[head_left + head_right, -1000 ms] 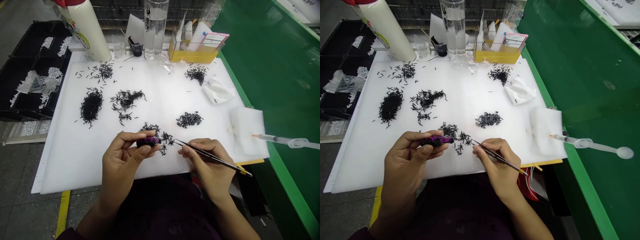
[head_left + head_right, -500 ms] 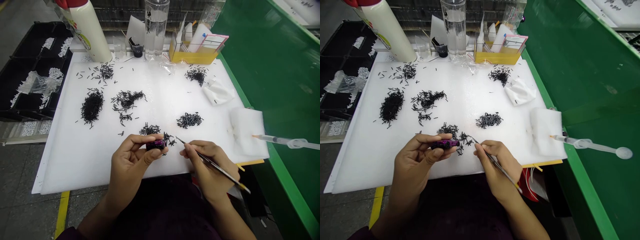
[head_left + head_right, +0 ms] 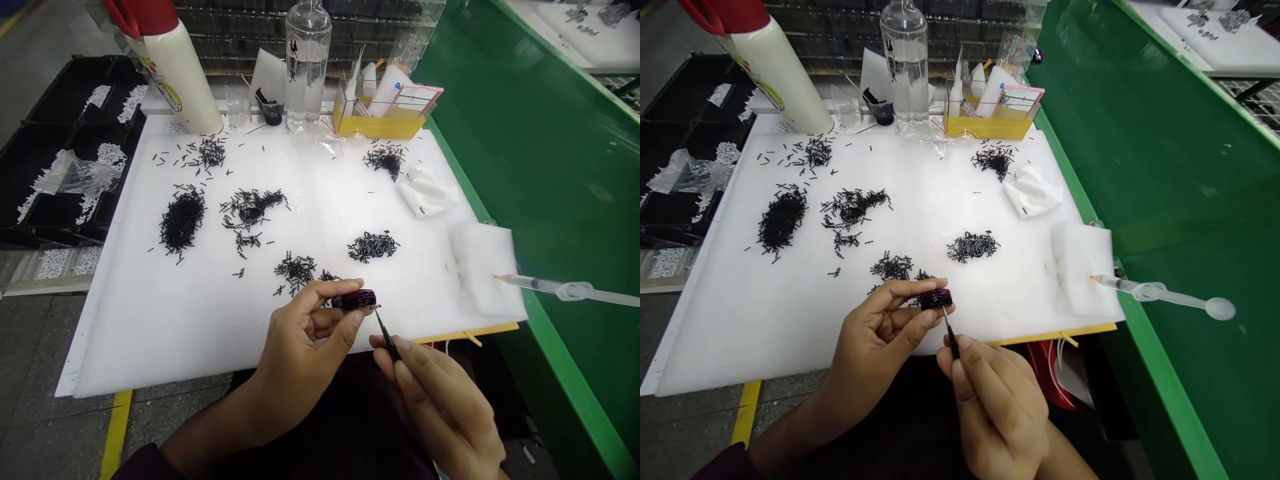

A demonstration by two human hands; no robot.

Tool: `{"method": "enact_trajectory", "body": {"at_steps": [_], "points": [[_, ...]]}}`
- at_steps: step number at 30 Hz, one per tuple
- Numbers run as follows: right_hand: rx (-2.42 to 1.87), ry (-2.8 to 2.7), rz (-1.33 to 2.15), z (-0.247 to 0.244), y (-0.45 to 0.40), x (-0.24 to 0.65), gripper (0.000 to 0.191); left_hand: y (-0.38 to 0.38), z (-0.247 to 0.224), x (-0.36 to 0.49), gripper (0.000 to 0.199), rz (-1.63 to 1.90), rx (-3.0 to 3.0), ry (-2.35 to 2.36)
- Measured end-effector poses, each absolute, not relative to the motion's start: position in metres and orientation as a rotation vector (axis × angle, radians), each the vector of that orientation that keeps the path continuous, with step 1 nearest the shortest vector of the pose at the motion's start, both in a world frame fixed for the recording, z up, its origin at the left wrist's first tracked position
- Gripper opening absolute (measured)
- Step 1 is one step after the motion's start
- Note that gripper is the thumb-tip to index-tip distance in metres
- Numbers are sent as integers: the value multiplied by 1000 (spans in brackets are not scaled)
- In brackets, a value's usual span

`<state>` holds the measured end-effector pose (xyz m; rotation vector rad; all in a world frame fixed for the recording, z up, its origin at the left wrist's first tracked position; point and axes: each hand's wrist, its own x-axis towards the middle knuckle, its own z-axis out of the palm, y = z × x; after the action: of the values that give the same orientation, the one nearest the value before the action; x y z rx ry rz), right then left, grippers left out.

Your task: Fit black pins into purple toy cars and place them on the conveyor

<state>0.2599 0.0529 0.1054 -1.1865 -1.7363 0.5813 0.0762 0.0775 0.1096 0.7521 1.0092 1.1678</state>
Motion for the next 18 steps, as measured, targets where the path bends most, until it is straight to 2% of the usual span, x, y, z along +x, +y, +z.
{"method": "enact_trajectory", "body": {"at_steps": [11, 18], "points": [[-1158, -1856, 398, 92, 48, 254, 76, 77, 108, 78, 20, 1139, 749, 1015], [-1072, -1909, 384, 92, 56, 259, 73, 78, 107, 77, 21, 1105, 735, 1019]]}}
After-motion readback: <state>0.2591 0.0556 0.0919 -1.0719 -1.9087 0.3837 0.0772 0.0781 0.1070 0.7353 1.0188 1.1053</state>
